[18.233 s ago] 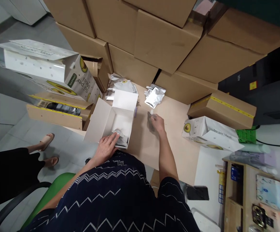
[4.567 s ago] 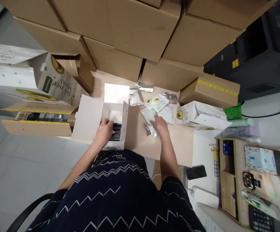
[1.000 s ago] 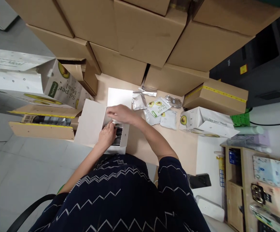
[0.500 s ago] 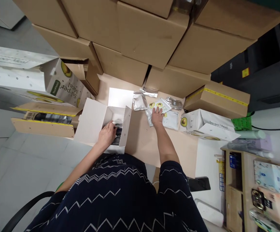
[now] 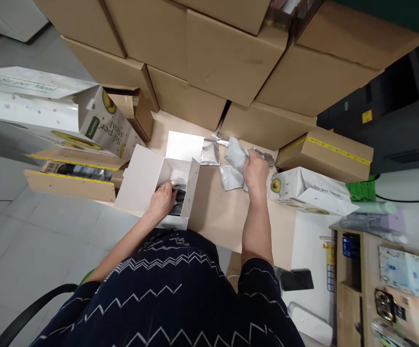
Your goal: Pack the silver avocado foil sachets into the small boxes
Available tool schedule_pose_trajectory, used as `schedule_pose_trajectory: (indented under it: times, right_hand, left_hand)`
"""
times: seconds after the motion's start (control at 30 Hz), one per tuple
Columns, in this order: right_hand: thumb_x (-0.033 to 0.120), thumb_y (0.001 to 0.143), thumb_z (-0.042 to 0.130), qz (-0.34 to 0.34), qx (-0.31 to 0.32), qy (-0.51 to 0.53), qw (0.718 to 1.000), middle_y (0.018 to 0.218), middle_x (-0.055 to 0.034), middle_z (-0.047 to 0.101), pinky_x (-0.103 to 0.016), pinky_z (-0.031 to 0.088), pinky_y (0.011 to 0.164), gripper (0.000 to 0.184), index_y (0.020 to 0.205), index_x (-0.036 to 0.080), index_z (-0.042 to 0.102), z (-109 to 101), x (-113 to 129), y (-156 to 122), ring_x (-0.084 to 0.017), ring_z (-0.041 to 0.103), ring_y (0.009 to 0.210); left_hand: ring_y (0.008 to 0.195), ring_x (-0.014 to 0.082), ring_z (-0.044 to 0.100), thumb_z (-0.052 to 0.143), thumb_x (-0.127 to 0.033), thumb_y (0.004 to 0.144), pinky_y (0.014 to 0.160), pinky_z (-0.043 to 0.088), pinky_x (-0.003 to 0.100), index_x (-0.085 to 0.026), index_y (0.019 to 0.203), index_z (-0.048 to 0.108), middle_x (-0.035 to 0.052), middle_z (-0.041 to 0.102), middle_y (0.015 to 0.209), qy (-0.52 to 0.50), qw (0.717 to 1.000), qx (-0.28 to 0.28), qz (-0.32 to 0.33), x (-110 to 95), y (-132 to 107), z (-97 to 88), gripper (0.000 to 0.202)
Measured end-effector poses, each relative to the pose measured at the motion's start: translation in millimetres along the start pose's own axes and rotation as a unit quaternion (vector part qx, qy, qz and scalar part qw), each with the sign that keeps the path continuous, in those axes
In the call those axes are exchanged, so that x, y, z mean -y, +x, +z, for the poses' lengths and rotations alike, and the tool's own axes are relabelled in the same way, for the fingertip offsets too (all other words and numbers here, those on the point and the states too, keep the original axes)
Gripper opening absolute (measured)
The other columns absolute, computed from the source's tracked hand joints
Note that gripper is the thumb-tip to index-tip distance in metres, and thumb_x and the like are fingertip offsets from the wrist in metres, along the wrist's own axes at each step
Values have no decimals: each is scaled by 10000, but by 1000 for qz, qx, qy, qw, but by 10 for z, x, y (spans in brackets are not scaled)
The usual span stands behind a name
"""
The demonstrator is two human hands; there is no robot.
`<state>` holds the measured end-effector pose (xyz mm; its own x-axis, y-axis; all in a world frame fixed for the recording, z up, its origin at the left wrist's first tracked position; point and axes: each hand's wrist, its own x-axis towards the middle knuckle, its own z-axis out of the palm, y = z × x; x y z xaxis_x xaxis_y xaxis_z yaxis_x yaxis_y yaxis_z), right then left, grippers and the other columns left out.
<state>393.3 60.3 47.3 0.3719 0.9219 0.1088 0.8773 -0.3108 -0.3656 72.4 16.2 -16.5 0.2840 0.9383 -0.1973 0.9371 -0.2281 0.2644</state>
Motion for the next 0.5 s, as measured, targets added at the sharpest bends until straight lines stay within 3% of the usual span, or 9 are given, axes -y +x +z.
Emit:
schedule_pose_trajectory:
  times: [0.1, 0.2, 0.33, 0.5]
  right_hand:
    - [349, 964, 453, -75, -82, 194, 975, 910, -50, 681, -336, 508, 805, 314, 1099, 213, 701, -267, 266, -97, -198, 626, 838]
    - [474, 983, 464, -106, -105, 328, 933, 864, -14, 629, -306, 523, 741, 347, 1118, 237, 678, -269, 665, -237, -167, 603, 784]
    - [524, 995, 435, -143, -28, 397, 906, 935, -15, 647, -297, 541, 759, 392, 1184, 256, 649, -21, 1101, -386, -160, 622, 851]
    - [355, 963, 491, -213, 59, 328, 919, 969, -31, 717, -326, 517, 837, 271, 1038, 223, 716, 65, 1094, -424, -185, 656, 890]
  left_hand:
    - [1045, 252, 667, 438, -250, 1008, 868, 519, 345, -162, 1128, 534, 142, 667, 1153, 2, 1000, 2, 1, 7, 4, 7, 177]
    - [1035, 248, 672, 446, -246, 1005, 869, 518, 341, -166, 1110, 531, 138, 676, 1124, -2, 1000, -5, 2, 16, 9, 23, 158]
    - [1008, 242, 678, 444, -247, 1009, 858, 515, 338, -165, 1099, 527, 137, 684, 1081, -3, 1000, -6, -8, 13, 10, 27, 147]
    - [993, 249, 672, 453, -248, 1007, 834, 511, 339, -155, 1095, 528, 139, 675, 1088, -7, 1000, -2, -4, -2, -10, 8, 149]
